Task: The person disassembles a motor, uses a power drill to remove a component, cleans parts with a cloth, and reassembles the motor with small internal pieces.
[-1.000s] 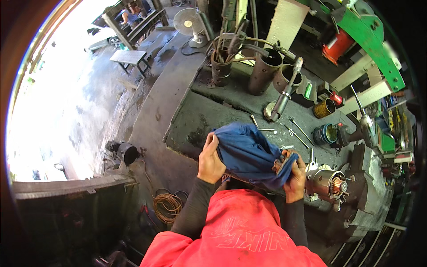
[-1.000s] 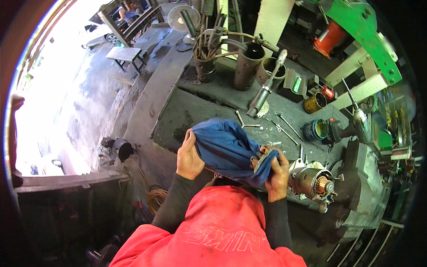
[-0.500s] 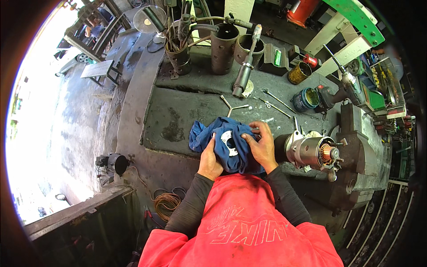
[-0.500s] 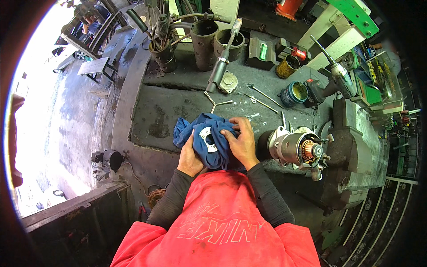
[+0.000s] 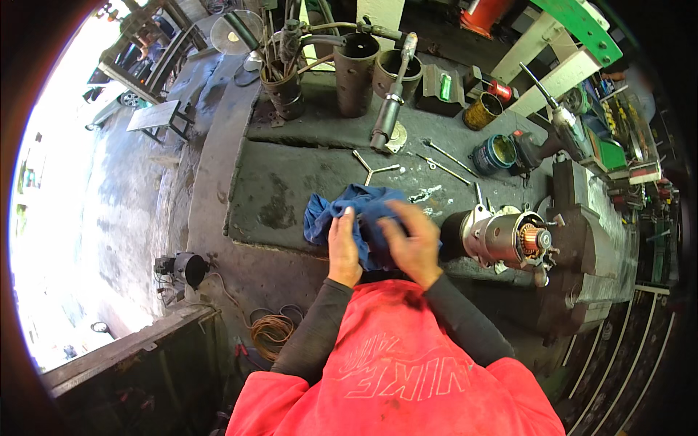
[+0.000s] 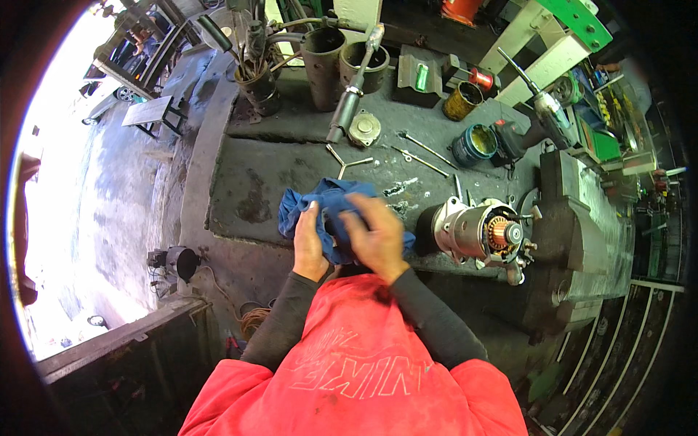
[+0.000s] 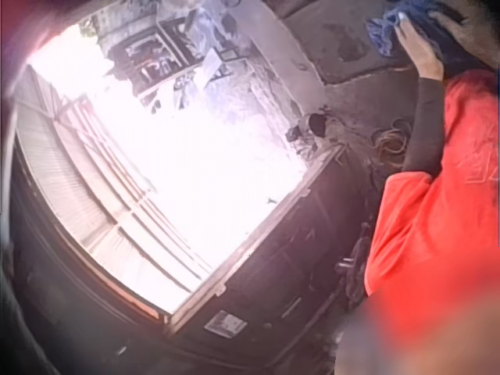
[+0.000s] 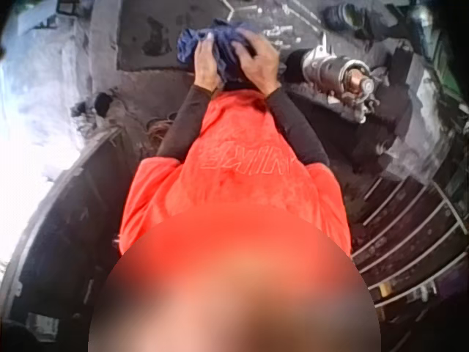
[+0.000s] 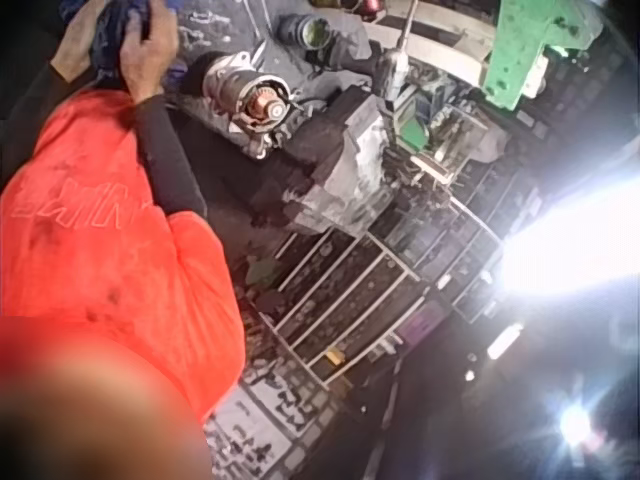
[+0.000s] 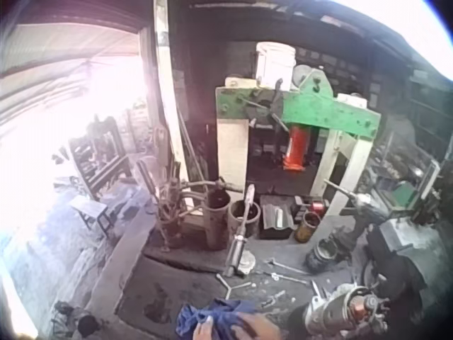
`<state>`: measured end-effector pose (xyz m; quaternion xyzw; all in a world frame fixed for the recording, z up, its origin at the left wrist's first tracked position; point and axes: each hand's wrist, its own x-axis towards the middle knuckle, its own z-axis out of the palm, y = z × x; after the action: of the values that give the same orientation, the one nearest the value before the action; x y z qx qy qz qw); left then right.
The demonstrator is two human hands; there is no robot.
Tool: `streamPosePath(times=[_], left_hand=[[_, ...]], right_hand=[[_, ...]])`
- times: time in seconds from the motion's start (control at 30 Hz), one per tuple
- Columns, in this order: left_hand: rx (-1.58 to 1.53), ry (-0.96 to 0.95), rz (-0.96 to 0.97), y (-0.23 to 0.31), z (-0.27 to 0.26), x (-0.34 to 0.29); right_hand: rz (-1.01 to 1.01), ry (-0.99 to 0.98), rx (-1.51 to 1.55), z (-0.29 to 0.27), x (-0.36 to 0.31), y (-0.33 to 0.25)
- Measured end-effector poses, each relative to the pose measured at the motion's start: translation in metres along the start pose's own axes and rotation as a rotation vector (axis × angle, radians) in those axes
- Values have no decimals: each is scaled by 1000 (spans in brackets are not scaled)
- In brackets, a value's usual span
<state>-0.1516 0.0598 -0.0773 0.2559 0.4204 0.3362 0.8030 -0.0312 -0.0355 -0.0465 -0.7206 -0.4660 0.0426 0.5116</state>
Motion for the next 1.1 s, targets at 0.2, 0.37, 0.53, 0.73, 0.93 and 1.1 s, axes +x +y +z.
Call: streamPosePath(times=[0.2, 0.37, 0.53, 0.73, 0.93, 1.1], left_hand=[[195, 18, 152, -4, 10, -2], [-94, 6, -77, 9, 11, 6], [-281, -81, -196, 23, 7, 13], [-245, -117, -158, 27, -1, 18], [-439, -285, -319, 27, -4, 13], [-339, -262, -242, 39, -12, 12]], right_hand=[[377, 108, -230, 16, 29, -7], [-15, -27, -103, 20, 5, -31], [82, -275, -89, 9, -2, -34], [-44, -497, -80, 3, 12, -39], [-66, -200, -6, -4, 23, -36], [-106, -531, -134, -14, 20, -29]])
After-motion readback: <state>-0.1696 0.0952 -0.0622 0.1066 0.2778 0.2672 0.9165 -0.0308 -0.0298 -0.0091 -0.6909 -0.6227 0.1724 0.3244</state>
